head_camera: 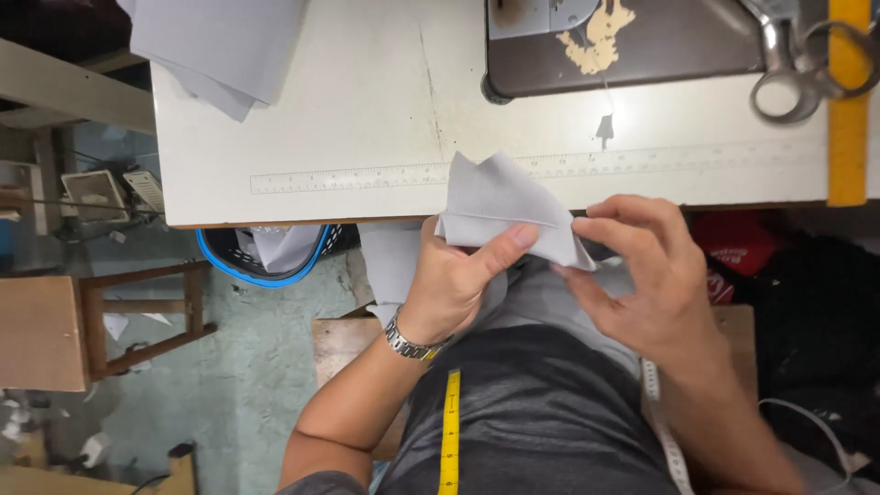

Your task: Trimming excess material from fabric pieces using scissors, measuring with a tape, and folding them neatly on a work surface.

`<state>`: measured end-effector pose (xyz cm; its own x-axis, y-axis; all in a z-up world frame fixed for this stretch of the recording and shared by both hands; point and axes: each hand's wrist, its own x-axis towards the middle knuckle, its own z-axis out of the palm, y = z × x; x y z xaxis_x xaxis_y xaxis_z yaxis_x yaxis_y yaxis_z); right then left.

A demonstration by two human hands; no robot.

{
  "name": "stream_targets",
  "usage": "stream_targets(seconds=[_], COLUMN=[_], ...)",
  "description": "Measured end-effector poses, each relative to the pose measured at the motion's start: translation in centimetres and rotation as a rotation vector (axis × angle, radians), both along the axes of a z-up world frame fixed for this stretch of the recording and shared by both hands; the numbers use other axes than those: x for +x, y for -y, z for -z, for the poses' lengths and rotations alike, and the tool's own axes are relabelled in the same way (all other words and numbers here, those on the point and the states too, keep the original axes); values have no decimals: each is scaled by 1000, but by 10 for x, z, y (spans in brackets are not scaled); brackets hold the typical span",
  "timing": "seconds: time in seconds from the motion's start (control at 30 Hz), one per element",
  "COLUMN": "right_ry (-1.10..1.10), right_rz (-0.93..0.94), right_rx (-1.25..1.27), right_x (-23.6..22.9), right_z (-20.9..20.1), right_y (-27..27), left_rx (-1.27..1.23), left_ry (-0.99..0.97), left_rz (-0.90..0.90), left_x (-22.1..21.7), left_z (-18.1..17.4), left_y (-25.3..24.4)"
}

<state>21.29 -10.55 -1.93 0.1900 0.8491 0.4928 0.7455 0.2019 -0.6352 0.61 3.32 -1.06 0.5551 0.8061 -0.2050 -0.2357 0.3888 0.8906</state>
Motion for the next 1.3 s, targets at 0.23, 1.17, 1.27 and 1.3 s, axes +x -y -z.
stream_targets(seconds=[0.23, 1.17, 1.27, 1.3], right_ry=[-54, 48, 72, 72], right_rz=[-69, -251, -239, -238], right_rx=[31, -107, -77, -81], right_x=[-8, -24, -29, -22], right_z=[-42, -43, -33, -20], right_y=[-27, -66, -68, -64], left_rx=[181, 437, 472, 468], left_ry=[-175, -297, -322, -321], left_rz=[97, 44, 24, 25], left_x=[-7, -33, -33, -35], left_z=[-22, -3, -1, -1], left_y=[-10, -18, -18, -17])
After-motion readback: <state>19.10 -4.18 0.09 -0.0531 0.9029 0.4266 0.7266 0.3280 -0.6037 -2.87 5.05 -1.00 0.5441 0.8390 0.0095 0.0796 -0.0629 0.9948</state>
